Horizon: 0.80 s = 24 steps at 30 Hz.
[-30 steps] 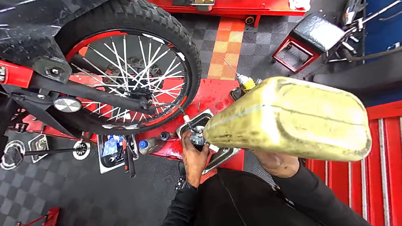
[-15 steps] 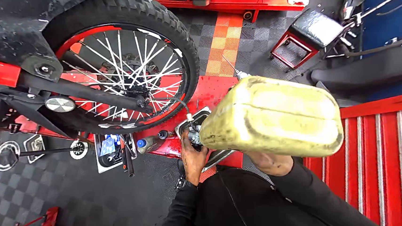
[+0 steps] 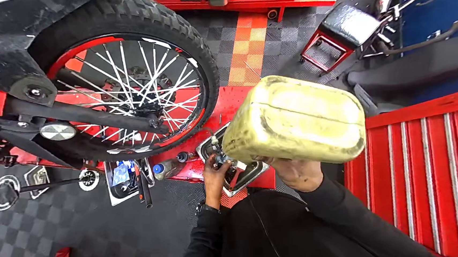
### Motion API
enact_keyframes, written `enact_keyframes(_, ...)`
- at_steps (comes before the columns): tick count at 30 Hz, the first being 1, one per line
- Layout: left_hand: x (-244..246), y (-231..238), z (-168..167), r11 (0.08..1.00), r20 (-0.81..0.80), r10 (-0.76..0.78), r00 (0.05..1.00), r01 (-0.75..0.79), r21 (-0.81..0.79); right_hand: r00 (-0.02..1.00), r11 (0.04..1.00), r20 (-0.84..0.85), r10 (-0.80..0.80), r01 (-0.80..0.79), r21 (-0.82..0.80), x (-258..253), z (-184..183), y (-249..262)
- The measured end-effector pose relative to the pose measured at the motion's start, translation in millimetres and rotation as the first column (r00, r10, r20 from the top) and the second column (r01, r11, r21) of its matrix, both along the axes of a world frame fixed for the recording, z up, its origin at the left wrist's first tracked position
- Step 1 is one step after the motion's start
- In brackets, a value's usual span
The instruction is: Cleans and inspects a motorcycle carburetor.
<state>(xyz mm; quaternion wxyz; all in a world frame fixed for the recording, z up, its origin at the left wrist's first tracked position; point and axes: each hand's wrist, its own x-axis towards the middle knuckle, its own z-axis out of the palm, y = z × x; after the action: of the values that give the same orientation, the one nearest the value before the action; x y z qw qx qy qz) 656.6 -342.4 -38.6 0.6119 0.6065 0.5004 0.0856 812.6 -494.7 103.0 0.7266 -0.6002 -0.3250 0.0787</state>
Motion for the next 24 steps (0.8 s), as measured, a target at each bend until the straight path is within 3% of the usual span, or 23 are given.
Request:
enact_keyframes(3,0,2,-5,0.951,0.102,0.177,0.979,-0.143,-0.275,1.000,1.000,0.015,-0.015,0.015,-0.020,10,7,1)
enact_keyframes(6,9,1,4,0.812,0.071,0.396,0.916,-0.313,-0.493,1.000,1.000,-0.011,0.007,-0.007,-0.025,7,5,-1)
enact_keyframes(9,16,1,15,0.682,0.065,0.526,0.848,-0.375,-0.628,0.999,1.000,-0.048,-0.004,0.004,-0.001,-1,4,-2)
enact_keyframes(13,23,5,27,0.592,0.032,0.591,0.806,-0.407,-0.695,0.998,0.998,-0.002,-0.069,0.069,0.010,-3,-9,-2)
enact_keyframes(17,25,6,40,0.508,0.006,0.650,0.760,-0.428,-0.748,1.000,0.999,-0.030,0.000,0.001,0.049,11,7,4)
enact_keyframes(24,33,8,49,0.543,0.025,0.655,0.755,-0.448,-0.710,0.998,0.997,-0.023,-0.062,0.063,0.049,1,4,6)
